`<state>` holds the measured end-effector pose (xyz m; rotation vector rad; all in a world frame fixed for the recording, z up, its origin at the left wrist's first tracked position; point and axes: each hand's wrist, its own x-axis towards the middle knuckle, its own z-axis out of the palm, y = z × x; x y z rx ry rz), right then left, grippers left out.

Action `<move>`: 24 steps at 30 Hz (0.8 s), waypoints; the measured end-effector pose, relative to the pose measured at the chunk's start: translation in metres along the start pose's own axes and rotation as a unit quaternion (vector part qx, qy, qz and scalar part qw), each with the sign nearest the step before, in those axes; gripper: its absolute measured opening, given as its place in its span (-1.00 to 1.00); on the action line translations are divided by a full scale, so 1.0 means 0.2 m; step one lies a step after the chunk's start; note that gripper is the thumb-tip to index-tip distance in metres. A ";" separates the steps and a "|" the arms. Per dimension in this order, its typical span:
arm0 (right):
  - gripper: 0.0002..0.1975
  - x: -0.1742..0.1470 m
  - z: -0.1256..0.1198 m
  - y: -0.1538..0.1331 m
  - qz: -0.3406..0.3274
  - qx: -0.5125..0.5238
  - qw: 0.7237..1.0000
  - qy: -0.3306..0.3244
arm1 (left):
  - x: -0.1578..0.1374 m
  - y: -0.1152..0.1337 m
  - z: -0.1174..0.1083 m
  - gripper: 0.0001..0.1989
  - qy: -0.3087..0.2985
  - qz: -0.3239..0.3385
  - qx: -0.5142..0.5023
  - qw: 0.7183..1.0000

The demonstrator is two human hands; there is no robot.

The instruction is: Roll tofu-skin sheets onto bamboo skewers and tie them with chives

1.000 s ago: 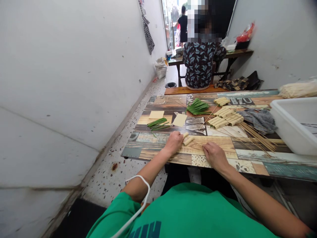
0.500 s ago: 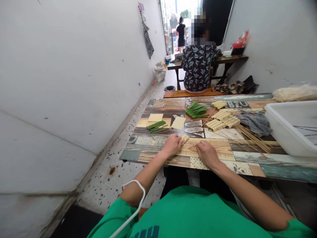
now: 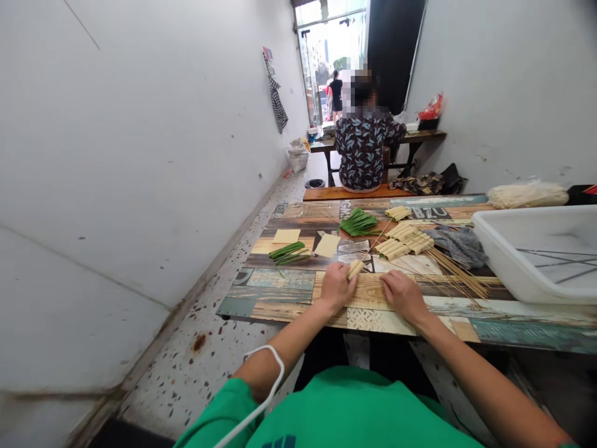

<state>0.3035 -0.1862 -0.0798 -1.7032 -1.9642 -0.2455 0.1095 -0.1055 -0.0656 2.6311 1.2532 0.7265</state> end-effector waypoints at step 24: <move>-0.73 0.29 -0.24 0.26 0.102 -0.194 0.930 -0.296 | -0.38 -0.42 -0.22 -0.77 0.050 -0.044 0.007 0.998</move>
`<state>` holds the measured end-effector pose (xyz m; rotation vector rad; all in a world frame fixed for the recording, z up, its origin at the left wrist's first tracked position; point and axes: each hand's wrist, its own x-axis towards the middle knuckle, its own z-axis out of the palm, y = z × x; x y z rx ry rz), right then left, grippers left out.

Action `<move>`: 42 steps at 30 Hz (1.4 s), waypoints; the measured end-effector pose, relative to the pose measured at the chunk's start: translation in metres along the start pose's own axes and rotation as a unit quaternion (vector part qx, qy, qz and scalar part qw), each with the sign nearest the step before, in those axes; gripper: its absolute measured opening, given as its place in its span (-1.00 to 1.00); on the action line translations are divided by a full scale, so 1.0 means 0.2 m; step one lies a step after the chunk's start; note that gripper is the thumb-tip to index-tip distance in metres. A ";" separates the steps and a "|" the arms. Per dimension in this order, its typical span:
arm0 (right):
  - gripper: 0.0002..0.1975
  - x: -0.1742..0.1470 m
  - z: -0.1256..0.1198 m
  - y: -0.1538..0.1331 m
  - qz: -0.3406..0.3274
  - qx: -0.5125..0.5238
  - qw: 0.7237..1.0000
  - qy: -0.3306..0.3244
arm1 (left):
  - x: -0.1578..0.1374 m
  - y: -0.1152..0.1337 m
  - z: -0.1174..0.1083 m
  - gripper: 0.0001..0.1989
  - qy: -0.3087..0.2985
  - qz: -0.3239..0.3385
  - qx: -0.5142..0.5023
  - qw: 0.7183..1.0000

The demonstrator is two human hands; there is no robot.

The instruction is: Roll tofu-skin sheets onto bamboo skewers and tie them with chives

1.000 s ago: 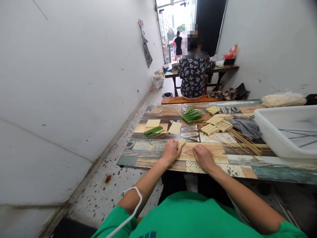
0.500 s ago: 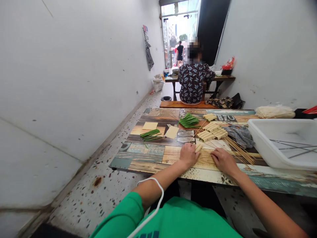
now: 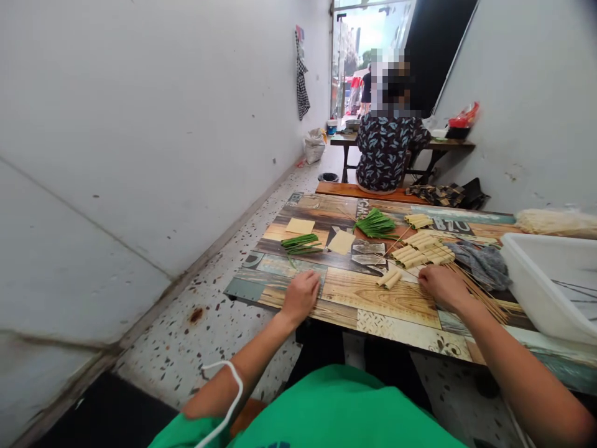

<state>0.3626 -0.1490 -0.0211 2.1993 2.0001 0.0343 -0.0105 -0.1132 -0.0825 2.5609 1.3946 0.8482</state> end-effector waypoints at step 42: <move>-0.67 0.78 -0.25 -0.83 -0.257 -0.008 0.966 -0.035 | 0.08 -0.32 0.02 -0.68 0.084 -0.033 -0.087 0.992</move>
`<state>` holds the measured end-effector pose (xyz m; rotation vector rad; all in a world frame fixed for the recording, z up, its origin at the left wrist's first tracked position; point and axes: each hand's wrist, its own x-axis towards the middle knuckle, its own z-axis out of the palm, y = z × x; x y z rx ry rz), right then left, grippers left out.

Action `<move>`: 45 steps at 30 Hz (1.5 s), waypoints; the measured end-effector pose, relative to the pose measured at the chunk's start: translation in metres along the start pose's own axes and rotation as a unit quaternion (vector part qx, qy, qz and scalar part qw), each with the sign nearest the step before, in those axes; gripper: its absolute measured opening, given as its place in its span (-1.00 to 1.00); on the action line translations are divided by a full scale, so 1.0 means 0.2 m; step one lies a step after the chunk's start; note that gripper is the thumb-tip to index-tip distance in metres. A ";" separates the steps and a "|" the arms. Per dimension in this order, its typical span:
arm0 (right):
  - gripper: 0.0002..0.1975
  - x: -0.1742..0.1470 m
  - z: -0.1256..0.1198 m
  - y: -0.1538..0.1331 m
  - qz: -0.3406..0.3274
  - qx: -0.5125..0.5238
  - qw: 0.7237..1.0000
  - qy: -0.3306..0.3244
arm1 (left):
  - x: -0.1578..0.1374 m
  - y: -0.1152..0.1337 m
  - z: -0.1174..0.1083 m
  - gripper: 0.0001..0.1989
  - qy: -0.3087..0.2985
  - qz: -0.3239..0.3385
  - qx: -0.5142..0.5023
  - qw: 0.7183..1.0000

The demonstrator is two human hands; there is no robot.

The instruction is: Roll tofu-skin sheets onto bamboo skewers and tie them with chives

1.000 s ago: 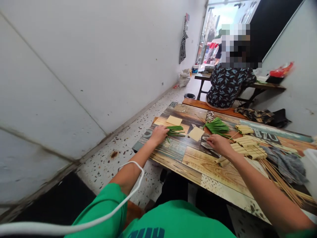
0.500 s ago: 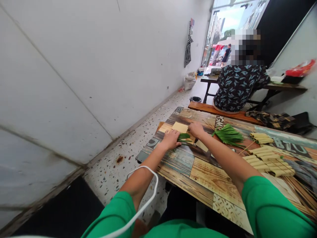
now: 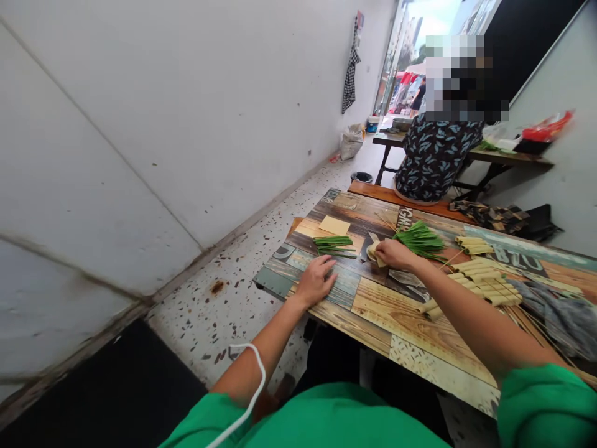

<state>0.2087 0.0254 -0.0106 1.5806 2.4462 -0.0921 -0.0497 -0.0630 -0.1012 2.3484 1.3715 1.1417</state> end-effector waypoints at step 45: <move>-0.68 0.36 -0.15 -0.45 -0.095 -0.111 0.989 0.014 | -0.07 0.27 -0.06 -0.67 -0.185 0.187 0.042 0.964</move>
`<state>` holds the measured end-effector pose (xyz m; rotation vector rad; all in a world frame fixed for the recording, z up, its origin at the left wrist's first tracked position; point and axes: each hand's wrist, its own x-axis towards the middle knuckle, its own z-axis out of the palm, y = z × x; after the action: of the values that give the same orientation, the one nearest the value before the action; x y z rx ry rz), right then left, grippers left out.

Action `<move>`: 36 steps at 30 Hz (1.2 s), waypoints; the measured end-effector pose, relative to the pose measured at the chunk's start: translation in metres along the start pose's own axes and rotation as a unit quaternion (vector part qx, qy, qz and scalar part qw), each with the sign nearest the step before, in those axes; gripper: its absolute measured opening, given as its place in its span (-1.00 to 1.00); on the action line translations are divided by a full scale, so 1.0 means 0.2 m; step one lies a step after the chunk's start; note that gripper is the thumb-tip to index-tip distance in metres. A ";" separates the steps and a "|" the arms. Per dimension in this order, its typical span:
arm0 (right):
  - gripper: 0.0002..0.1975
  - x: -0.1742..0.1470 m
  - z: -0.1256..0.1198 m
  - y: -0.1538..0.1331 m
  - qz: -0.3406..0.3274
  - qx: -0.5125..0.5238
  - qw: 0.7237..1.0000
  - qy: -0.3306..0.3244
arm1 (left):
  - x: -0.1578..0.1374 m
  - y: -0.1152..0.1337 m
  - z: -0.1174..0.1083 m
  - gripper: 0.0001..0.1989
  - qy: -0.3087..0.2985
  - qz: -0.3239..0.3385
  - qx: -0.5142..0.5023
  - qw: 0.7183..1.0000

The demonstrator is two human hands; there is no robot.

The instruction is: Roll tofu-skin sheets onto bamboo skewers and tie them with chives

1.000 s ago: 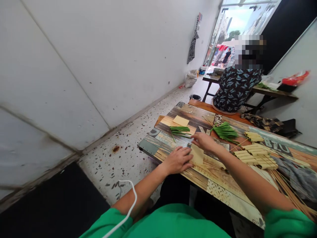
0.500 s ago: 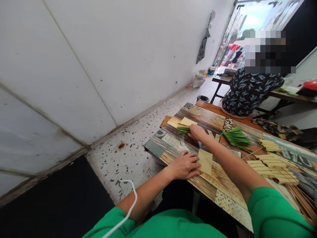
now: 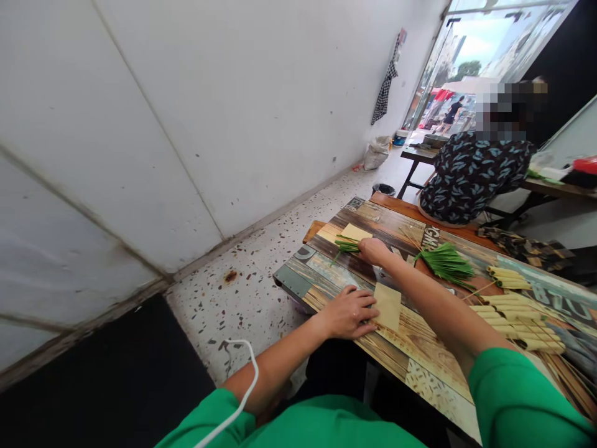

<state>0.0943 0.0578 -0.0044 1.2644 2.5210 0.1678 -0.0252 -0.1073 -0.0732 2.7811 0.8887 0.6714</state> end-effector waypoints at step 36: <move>-0.82 -0.56 -0.25 0.14 -0.080 0.116 0.989 0.041 | 0.51 -0.13 -0.49 -0.77 -0.114 -0.158 0.088 0.977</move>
<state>0.1614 -0.0136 0.0740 1.1483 2.7640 -0.1166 -0.0091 -0.0278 0.0441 2.6934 1.3536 0.2275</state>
